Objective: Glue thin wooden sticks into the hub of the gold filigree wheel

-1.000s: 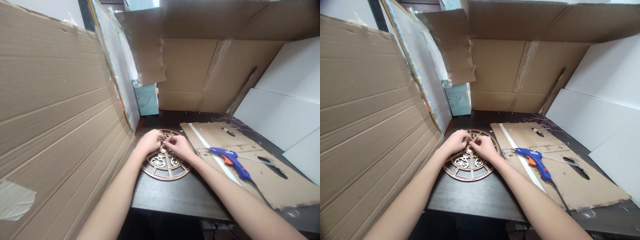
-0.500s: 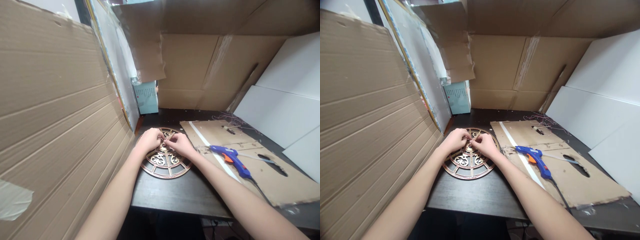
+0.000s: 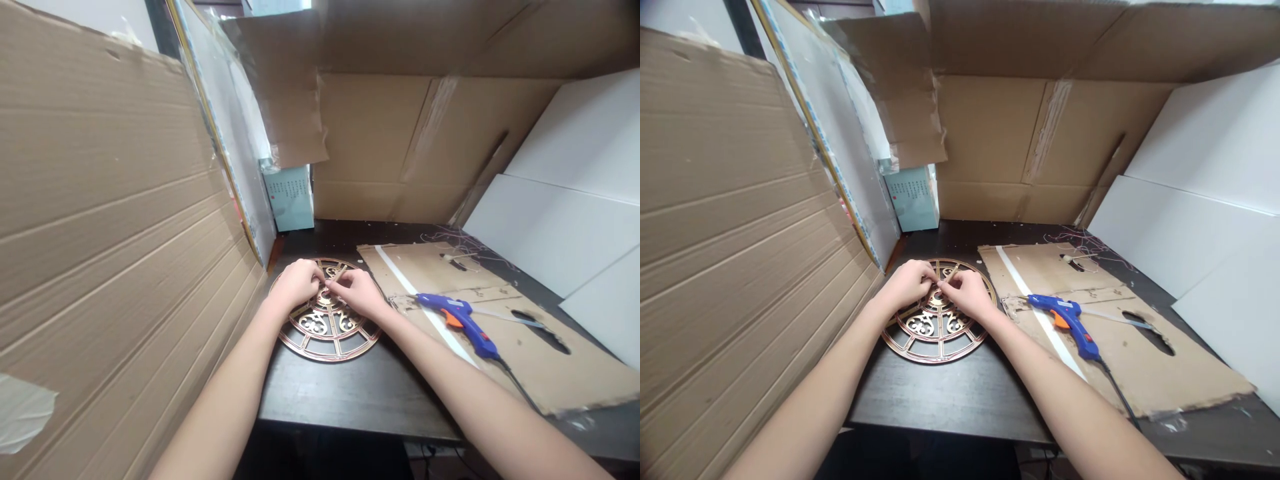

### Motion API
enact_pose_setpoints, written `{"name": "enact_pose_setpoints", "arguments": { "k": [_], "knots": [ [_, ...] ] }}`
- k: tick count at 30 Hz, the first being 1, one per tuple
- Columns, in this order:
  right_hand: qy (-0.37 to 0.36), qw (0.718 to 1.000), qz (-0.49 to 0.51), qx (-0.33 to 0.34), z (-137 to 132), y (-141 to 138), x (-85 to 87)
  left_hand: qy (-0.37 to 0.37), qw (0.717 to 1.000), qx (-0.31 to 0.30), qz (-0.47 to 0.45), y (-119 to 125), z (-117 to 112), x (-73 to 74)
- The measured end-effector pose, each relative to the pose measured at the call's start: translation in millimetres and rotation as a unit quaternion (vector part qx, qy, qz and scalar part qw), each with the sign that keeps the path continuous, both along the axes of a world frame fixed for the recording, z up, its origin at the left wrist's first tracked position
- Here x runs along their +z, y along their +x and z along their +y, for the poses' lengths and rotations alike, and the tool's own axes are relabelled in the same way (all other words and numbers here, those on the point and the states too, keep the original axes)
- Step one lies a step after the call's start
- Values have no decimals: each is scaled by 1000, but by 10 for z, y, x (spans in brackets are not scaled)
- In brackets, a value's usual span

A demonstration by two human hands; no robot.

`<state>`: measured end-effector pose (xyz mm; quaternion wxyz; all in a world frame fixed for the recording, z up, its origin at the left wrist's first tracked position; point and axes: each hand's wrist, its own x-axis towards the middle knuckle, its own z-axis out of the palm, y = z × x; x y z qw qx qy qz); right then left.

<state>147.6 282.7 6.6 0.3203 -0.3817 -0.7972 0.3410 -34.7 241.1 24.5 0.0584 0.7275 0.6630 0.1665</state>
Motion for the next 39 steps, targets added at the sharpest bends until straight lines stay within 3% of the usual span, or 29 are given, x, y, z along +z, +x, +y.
{"name": "enact_pose_setpoints", "arguments": {
  "k": [39],
  "knots": [
    [7,1000,-17,-5,-9,4,21,3,1000,-8,4,-1,-7,5]
  ]
}}
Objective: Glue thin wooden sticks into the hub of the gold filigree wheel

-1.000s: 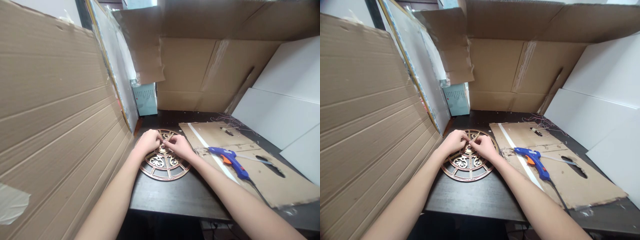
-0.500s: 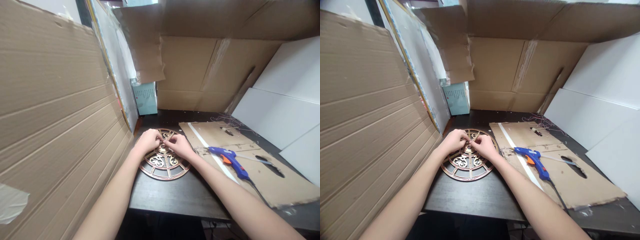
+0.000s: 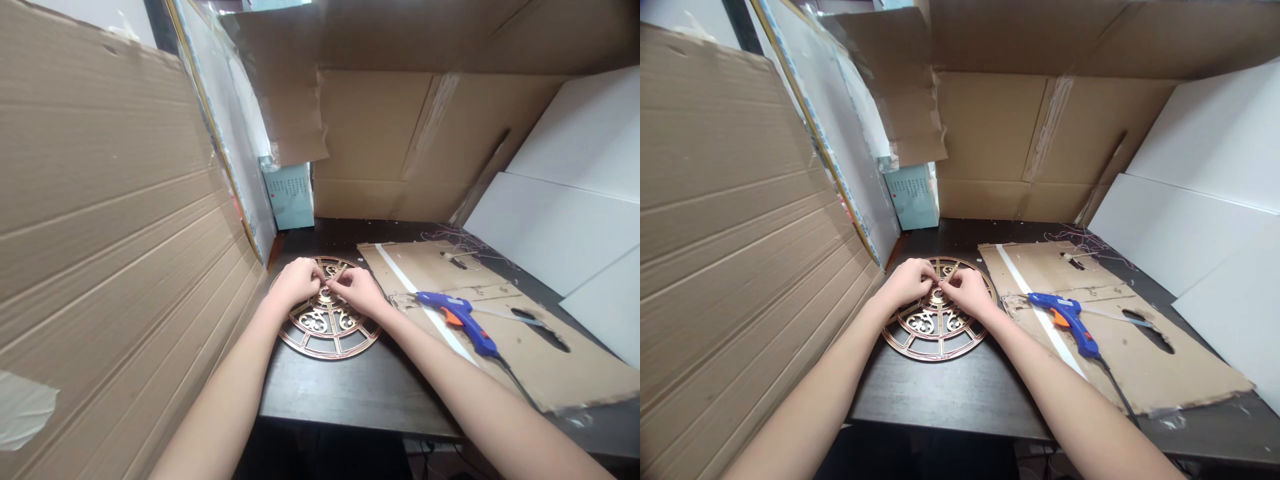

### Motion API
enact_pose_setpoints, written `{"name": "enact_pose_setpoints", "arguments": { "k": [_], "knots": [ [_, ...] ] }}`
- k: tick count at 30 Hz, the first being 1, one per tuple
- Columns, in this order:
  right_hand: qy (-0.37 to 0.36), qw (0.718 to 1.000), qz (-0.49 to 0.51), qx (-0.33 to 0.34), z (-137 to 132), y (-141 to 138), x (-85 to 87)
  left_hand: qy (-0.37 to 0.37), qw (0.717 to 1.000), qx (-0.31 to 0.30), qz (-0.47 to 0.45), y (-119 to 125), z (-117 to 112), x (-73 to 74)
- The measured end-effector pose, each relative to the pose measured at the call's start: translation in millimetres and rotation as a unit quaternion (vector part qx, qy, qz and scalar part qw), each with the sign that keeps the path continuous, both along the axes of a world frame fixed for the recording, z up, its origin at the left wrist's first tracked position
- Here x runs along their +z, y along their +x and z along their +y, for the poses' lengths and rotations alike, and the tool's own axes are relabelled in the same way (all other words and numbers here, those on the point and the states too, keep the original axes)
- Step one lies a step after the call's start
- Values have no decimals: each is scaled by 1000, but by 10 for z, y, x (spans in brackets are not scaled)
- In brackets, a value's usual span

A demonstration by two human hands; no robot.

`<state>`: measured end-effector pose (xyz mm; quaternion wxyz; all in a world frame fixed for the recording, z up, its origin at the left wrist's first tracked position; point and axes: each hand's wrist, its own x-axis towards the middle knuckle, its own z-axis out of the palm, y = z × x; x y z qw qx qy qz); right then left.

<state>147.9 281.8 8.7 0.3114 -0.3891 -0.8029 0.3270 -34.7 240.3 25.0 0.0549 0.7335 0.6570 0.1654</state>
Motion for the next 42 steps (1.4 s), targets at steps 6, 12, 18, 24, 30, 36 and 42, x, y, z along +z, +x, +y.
{"name": "enact_pose_setpoints", "arguments": {
  "k": [6,12,18,24,30,36,42],
  "knots": [
    [7,1000,3,2,16,-1,-11,-13,999,-29,-7,-38,4,1],
    [10,1000,4,2,3,-4,3,-21,998,-59,3,-61,-16,47],
    [10,1000,2,-1,6,-2,-6,-33,998,-47,24,-34,-39,73],
    [8,1000,2,-3,7,-7,-12,-42,998,-27,32,10,-44,96],
    [0,1000,11,-1,-1,-12,-7,-51,998,-12,29,10,-12,67],
    [-4,1000,20,-17,-18,-25,7,-54,998,-9,25,9,3,62],
    [1,1000,18,-23,-9,-10,-2,-53,998,-15,20,-1,11,53]
  ]
}}
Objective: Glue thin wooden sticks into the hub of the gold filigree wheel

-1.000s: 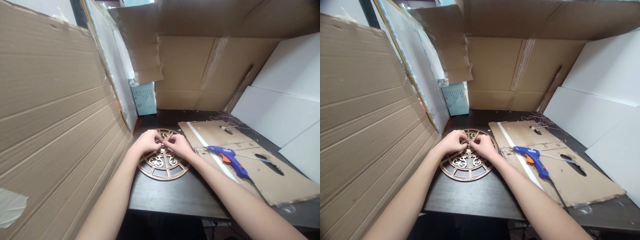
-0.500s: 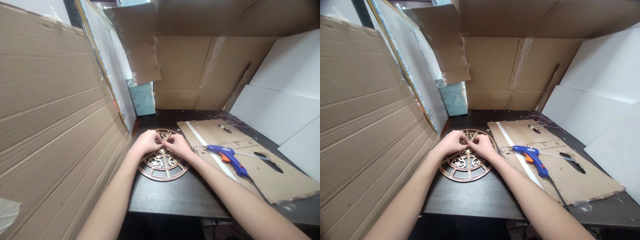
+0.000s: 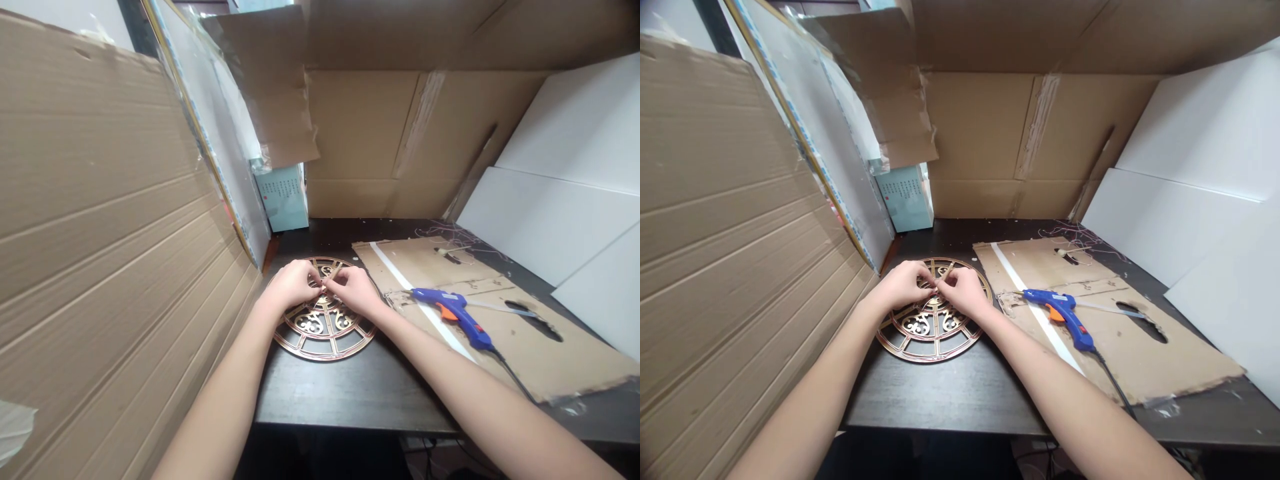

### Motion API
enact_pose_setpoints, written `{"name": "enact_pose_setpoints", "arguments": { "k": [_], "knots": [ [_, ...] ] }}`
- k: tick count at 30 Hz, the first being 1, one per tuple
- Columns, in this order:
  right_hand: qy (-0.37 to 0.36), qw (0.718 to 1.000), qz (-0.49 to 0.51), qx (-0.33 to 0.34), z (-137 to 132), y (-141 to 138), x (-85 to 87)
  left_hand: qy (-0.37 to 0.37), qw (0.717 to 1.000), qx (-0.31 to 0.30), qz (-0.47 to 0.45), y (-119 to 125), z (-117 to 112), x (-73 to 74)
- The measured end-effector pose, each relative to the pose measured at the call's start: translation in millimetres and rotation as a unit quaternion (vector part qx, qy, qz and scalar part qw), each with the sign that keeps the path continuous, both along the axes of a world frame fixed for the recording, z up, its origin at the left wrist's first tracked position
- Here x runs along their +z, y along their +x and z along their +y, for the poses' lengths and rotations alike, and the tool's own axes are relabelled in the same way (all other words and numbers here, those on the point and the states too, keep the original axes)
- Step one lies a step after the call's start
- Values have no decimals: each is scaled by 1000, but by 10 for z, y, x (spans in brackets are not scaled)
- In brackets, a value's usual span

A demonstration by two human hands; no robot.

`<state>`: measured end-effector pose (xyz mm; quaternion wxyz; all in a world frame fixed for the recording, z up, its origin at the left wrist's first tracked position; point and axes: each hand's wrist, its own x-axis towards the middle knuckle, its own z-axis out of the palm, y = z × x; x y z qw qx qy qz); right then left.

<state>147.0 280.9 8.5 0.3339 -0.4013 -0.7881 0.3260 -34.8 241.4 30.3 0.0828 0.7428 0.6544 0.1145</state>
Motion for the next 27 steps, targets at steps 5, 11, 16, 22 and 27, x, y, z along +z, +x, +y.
{"name": "enact_pose_setpoints", "arguments": {
  "k": [5,11,16,22,27],
  "knots": [
    [8,1000,0,9,11,-4,-15,1,1000,2,-2,10,-13,11],
    [13,1000,0,17,17,-7,-21,0,1000,0,-2,3,-10,19],
    [11,1000,4,24,7,0,-16,2,1000,-1,-3,6,-21,24],
    [13,1000,4,26,11,3,-19,-4,1000,13,0,27,-16,26],
    [11,1000,3,20,6,4,-7,-17,999,30,1,43,-9,21]
  ]
}}
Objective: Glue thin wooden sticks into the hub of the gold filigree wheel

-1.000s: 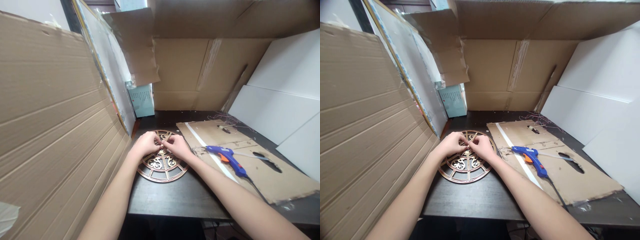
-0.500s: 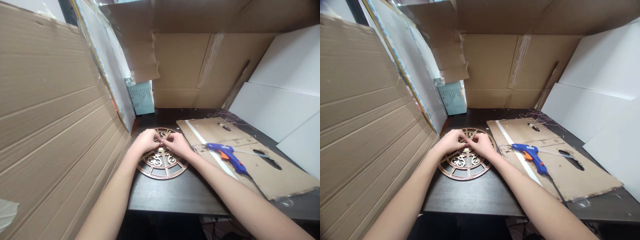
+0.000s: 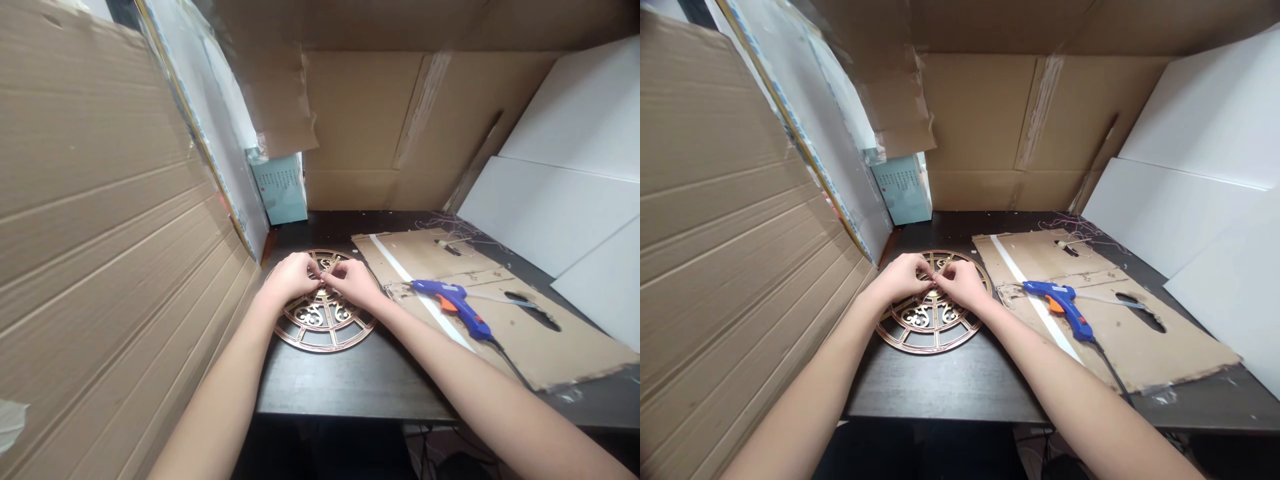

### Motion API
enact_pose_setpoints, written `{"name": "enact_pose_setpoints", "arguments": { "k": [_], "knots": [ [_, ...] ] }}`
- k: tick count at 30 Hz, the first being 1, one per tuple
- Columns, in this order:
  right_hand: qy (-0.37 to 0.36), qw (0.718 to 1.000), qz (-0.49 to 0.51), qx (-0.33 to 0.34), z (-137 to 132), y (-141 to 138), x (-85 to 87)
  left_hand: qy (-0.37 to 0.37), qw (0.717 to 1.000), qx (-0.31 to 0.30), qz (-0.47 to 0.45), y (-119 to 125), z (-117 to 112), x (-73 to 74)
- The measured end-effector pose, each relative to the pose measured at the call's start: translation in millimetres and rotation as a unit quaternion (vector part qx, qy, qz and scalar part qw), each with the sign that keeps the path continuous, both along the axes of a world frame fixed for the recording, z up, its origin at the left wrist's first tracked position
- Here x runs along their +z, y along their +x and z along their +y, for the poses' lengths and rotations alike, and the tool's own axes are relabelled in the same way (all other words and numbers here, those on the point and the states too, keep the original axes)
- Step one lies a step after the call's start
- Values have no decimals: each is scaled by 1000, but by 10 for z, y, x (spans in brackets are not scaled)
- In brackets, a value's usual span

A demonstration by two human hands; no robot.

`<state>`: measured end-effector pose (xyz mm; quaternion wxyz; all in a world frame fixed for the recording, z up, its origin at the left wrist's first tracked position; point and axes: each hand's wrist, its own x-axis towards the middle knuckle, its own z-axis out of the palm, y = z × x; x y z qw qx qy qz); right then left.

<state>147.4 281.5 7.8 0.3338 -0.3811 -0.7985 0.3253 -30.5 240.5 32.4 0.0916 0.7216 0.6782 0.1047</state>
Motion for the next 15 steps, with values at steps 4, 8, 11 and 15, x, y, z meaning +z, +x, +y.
{"name": "enact_pose_setpoints", "arguments": {
  "k": [4,8,11,15],
  "knots": [
    [1,1000,1,-1,-12,-9,10,-7,1000,7,1,5,-4,6],
    [2,1000,7,-13,-10,-11,-1,-13,1000,10,1,10,-1,6],
    [1,1000,12,-22,-10,-10,-9,-15,1000,11,1,16,-5,7],
    [-1,1000,10,-18,-20,-17,1,-14,1000,10,1,17,-18,16]
  ]
}}
